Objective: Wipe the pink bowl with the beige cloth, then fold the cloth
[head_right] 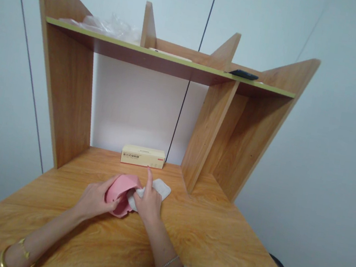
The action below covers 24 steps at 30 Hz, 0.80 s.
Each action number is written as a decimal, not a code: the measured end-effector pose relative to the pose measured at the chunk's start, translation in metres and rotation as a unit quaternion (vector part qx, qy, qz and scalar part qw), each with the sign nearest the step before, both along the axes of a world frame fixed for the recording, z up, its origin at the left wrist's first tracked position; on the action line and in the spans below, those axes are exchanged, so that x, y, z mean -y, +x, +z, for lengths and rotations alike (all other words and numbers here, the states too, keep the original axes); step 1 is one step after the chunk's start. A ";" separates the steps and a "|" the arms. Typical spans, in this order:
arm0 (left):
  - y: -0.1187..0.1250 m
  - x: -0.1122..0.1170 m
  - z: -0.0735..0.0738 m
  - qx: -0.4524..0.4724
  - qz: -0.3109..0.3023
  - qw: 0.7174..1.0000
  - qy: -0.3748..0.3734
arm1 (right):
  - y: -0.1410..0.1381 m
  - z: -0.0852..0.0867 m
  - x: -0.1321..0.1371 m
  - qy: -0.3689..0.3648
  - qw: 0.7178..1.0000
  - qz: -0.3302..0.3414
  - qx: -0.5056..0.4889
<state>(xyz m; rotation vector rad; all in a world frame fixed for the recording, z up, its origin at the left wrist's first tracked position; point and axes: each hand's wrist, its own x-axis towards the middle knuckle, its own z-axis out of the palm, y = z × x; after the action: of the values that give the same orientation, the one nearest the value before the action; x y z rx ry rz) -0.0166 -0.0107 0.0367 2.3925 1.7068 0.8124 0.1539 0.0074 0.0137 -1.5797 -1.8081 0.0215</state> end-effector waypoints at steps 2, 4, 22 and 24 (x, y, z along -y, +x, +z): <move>0.001 -0.001 0.000 0.010 0.005 1.000 -0.007 | 0.000 -0.002 -0.001 -0.006 1.000 0.014 -0.028; 0.001 -0.002 0.001 0.029 0.010 0.999 -0.017 | 0.000 -0.005 -0.003 -0.008 0.998 0.024 -0.056; 0.008 -0.004 -0.005 0.131 0.003 0.991 -0.034 | -0.003 -0.013 -0.014 0.016 0.976 0.036 -0.216; 0.006 -0.003 0.000 0.086 0.023 0.995 -0.033 | -0.002 -0.009 -0.011 0.000 0.986 -0.001 -0.167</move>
<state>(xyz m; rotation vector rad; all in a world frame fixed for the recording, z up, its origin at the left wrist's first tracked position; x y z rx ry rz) -0.0111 -0.0077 0.0370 2.1778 1.7002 0.9233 0.1515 0.0189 0.0048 -1.4782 -1.5430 0.2696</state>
